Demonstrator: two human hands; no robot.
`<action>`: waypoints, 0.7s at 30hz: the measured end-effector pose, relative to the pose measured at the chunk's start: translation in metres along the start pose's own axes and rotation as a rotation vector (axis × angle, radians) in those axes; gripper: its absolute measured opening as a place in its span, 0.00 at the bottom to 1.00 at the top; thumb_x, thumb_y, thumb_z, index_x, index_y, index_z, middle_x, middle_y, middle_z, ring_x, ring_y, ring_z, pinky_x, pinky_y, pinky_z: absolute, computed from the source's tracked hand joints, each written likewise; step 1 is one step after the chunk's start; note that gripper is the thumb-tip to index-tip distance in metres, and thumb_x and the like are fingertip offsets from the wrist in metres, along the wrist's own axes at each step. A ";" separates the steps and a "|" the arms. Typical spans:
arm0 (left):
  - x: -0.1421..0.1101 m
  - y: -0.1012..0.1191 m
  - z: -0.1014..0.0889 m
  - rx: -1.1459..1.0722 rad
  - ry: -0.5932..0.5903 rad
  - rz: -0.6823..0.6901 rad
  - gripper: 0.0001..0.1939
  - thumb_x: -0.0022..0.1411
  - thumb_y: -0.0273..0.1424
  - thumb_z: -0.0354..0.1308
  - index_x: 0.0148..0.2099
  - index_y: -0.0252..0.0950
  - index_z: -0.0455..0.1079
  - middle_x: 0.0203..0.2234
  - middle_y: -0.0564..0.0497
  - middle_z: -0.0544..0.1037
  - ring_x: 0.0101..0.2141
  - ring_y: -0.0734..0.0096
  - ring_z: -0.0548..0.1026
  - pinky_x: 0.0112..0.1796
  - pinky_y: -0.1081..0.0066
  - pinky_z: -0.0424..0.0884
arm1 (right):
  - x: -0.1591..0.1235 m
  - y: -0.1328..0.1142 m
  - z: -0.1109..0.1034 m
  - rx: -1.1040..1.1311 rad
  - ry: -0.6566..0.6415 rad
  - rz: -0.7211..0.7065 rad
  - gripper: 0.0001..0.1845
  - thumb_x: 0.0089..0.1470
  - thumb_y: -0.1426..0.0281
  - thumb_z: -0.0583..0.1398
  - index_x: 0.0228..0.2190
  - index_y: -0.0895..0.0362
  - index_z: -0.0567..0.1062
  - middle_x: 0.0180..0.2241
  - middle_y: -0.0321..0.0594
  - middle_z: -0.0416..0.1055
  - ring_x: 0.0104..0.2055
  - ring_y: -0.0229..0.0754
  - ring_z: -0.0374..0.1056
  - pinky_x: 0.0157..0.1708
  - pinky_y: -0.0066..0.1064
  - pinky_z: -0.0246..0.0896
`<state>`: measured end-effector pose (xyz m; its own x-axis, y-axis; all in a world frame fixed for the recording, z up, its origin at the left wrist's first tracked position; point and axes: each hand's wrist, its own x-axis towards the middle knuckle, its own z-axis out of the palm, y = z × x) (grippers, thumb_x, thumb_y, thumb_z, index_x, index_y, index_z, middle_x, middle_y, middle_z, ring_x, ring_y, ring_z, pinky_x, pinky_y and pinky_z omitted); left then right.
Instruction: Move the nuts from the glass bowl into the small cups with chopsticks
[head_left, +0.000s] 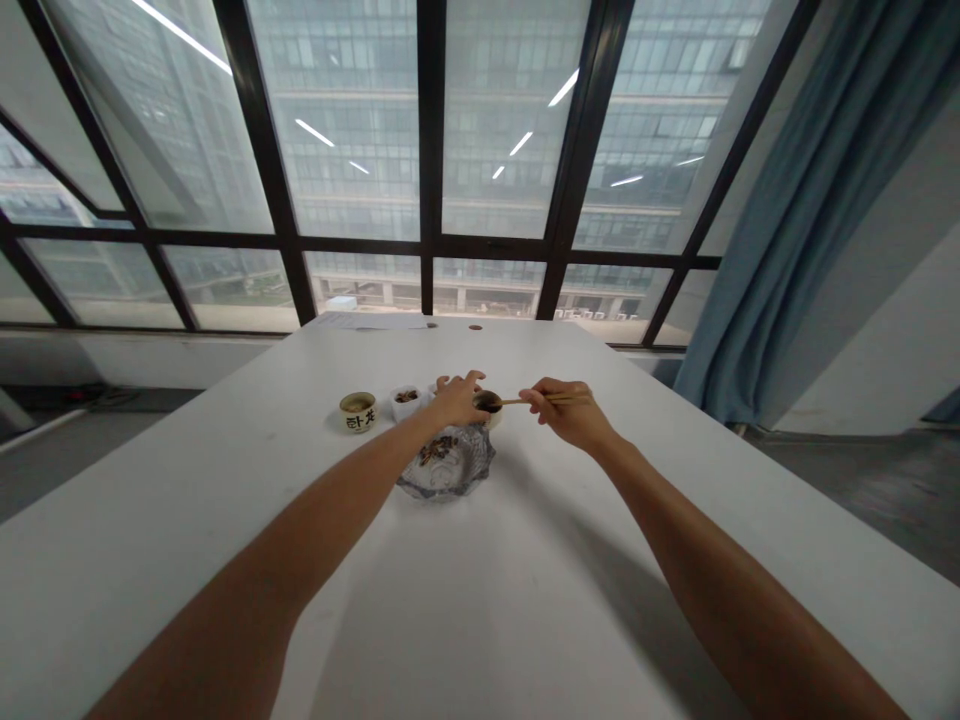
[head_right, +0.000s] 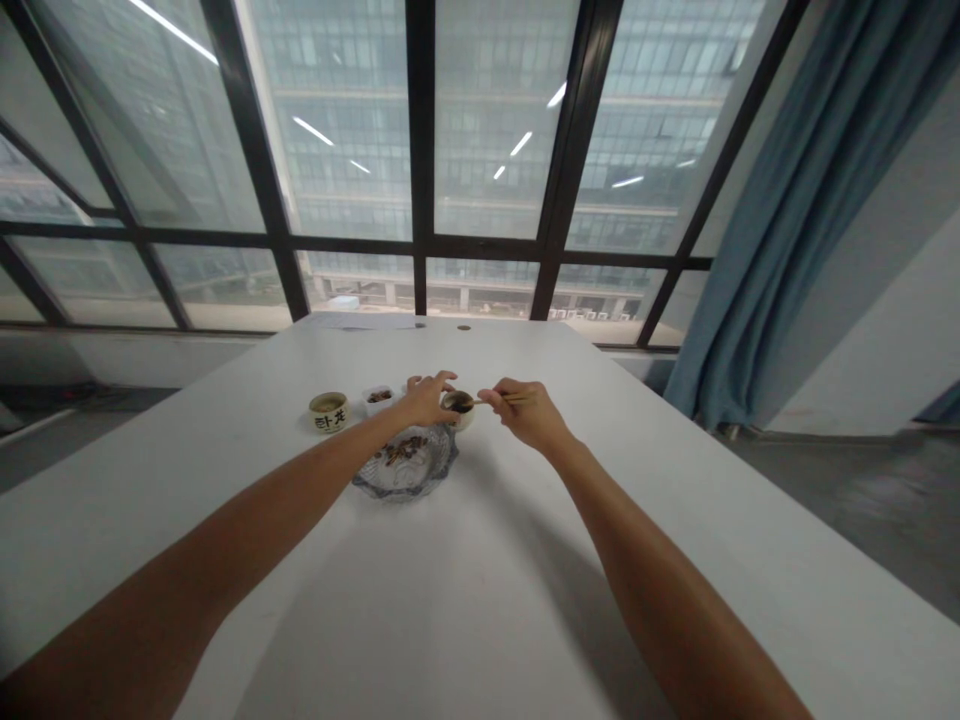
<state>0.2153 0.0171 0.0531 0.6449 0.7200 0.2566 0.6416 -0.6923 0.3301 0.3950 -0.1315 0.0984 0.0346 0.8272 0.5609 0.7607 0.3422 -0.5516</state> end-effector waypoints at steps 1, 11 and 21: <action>0.000 -0.001 0.000 -0.003 -0.004 0.002 0.39 0.54 0.42 0.67 0.64 0.43 0.56 0.56 0.45 0.78 0.59 0.50 0.70 0.61 0.48 0.51 | 0.000 0.001 0.001 -0.001 -0.002 0.015 0.34 0.58 0.37 0.56 0.24 0.55 0.75 0.17 0.38 0.73 0.18 0.40 0.70 0.20 0.28 0.62; -0.008 -0.014 -0.005 0.017 0.040 0.026 0.29 0.61 0.42 0.62 0.62 0.43 0.63 0.58 0.44 0.75 0.62 0.50 0.68 0.64 0.43 0.48 | -0.003 -0.010 0.002 0.020 0.175 0.042 0.36 0.60 0.38 0.52 0.21 0.56 0.73 0.16 0.42 0.73 0.16 0.40 0.68 0.18 0.29 0.61; -0.086 -0.091 -0.024 0.020 0.329 0.082 0.13 0.68 0.36 0.53 0.51 0.42 0.72 0.53 0.48 0.79 0.57 0.56 0.73 0.62 0.46 0.56 | -0.014 -0.034 0.034 0.188 -0.208 -0.052 0.29 0.62 0.46 0.57 0.21 0.55 0.73 0.18 0.38 0.73 0.17 0.38 0.69 0.17 0.26 0.62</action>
<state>0.0915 0.0192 0.0227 0.5286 0.6363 0.5618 0.6030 -0.7473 0.2791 0.3469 -0.1393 0.0881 -0.1497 0.8734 0.4634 0.6235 0.4472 -0.6413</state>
